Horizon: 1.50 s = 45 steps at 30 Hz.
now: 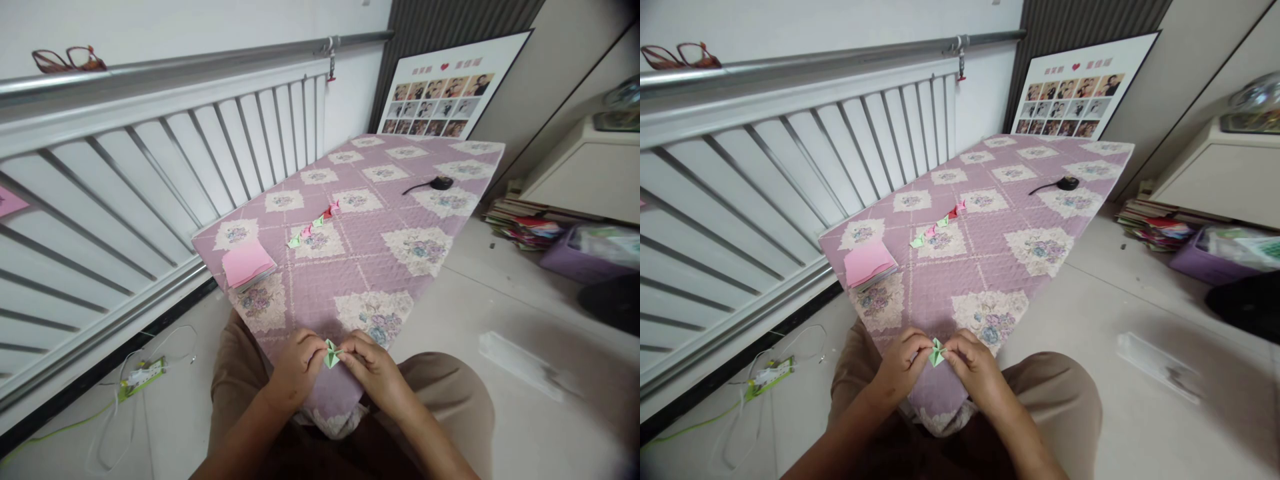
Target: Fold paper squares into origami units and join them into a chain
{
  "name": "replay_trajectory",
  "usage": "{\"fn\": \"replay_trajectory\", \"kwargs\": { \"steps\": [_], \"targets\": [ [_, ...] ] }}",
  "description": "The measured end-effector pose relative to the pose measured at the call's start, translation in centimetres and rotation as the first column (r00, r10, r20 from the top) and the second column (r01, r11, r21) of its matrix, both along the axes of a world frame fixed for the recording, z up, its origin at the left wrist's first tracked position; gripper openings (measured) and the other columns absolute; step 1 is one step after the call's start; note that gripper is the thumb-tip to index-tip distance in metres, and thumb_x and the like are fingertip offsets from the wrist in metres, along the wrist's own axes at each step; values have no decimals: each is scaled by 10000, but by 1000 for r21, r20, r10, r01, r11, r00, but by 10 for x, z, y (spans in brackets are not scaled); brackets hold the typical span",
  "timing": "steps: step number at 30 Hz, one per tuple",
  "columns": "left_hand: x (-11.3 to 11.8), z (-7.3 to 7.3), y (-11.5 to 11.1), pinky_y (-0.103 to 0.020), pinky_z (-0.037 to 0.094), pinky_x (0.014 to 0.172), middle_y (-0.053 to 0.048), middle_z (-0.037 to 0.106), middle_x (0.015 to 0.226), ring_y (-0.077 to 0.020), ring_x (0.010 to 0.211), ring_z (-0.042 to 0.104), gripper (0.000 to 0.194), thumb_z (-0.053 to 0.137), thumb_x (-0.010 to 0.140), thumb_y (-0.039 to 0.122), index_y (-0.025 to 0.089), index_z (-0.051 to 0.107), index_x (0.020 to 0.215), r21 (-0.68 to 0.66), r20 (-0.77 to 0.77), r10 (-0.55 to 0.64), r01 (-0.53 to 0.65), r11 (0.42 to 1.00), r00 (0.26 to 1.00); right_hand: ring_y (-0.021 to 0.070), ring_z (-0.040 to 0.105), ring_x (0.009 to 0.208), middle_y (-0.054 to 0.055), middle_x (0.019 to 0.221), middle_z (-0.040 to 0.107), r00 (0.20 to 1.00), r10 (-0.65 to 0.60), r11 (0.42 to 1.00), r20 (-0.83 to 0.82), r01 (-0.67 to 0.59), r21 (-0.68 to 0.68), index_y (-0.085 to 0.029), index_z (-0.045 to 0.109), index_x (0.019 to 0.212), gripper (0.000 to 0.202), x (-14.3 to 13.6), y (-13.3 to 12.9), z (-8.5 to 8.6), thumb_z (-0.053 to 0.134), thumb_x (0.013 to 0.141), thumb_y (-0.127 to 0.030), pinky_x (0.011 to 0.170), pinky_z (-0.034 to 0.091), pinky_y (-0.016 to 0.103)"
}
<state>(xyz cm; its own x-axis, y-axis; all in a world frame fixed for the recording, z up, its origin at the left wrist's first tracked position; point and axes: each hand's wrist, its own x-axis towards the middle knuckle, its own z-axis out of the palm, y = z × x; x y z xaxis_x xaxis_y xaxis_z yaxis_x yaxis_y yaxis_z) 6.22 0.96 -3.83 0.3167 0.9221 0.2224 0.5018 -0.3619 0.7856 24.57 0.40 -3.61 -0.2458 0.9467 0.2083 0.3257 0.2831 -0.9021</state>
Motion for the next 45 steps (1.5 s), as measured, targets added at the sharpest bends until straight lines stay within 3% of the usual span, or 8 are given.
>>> {"fn": "replay_trajectory", "kwargs": {
  "steps": [11, 15, 22, 27, 30, 37, 41, 45],
  "targets": [
    [-2, 2, -4, -264, 427, 709, -2, 580, 762, -146, 738, 540, 161, 475, 880, 271, 190, 580, 788, -131, 208, 267, -244, 961, 941, 144, 527, 680, -2, 695, 555, 972, -153, 983, -177, 132, -125, -208, 592, 758, 209, -2, -4, -16, 547, 877, -373, 638, 417, 252],
    [1, -2, -5, -271, 425, 715, 5, 583, 747, -154, 742, 553, 151, 463, 880, 290, 195, 555, 805, -215, 269, 316, -263, 941, 910, 148, 533, 686, 0, 710, 576, 956, -185, 971, -227, 143, -190, -210, 590, 791, 206, -3, -7, -20, 548, 877, -392, 639, 415, 251],
    [7, -23, -5, -262, 431, 691, 17, 568, 699, -138, 692, 546, 166, 434, 894, 317, 191, 517, 822, -400, 420, 412, -242, 884, 809, 148, 539, 708, -1, 730, 577, 945, -214, 973, -248, 184, -139, -213, 570, 780, 204, -9, -6, -26, 519, 898, -372, 677, 425, 253],
    [-2, -25, 1, -279, 434, 754, -9, 624, 830, -155, 802, 569, 126, 493, 832, 230, 191, 607, 869, -285, 186, 301, -242, 927, 935, 158, 567, 740, 10, 765, 594, 978, -183, 983, -104, 179, -43, -214, 600, 801, 169, -2, -3, -33, 531, 891, -340, 700, 436, 263],
    [-5, -27, 5, -284, 435, 775, -15, 628, 852, -157, 827, 567, 180, 469, 799, 133, 194, 629, 856, -177, 24, 165, -158, 972, 986, 165, 581, 773, 14, 796, 611, 989, -146, 989, 3, 145, 24, -223, 611, 829, 149, 3, 0, -40, 513, 902, -308, 718, 440, 273],
    [-3, -40, 7, -322, 424, 849, -38, 621, 960, -183, 926, 544, 285, 451, 802, 69, 207, 642, 962, -87, -278, 27, -53, 995, 960, 207, 576, 817, 32, 834, 638, 937, -188, 965, 294, 120, 233, -229, 628, 823, 88, 7, 7, -59, 557, 873, -246, 759, 412, 349],
    [-3, -42, 6, -331, 418, 888, -44, 615, 1033, -191, 983, 535, 379, 445, 774, 38, 221, 619, 1056, -87, -341, 37, -71, 994, 939, 211, 576, 828, 47, 856, 635, 920, -216, 952, 328, 124, 280, -225, 630, 818, 109, 8, 7, -65, 540, 878, -228, 752, 420, 356],
    [-1, -40, 7, -332, 423, 870, -36, 626, 993, -194, 954, 544, 257, 514, 799, 110, 218, 639, 994, -94, -338, 42, -78, 993, 940, 217, 579, 851, 56, 882, 636, 910, -216, 952, 353, 117, 282, -229, 637, 832, 110, 8, 7, -68, 536, 875, -226, 766, 432, 368]
  ]
}}
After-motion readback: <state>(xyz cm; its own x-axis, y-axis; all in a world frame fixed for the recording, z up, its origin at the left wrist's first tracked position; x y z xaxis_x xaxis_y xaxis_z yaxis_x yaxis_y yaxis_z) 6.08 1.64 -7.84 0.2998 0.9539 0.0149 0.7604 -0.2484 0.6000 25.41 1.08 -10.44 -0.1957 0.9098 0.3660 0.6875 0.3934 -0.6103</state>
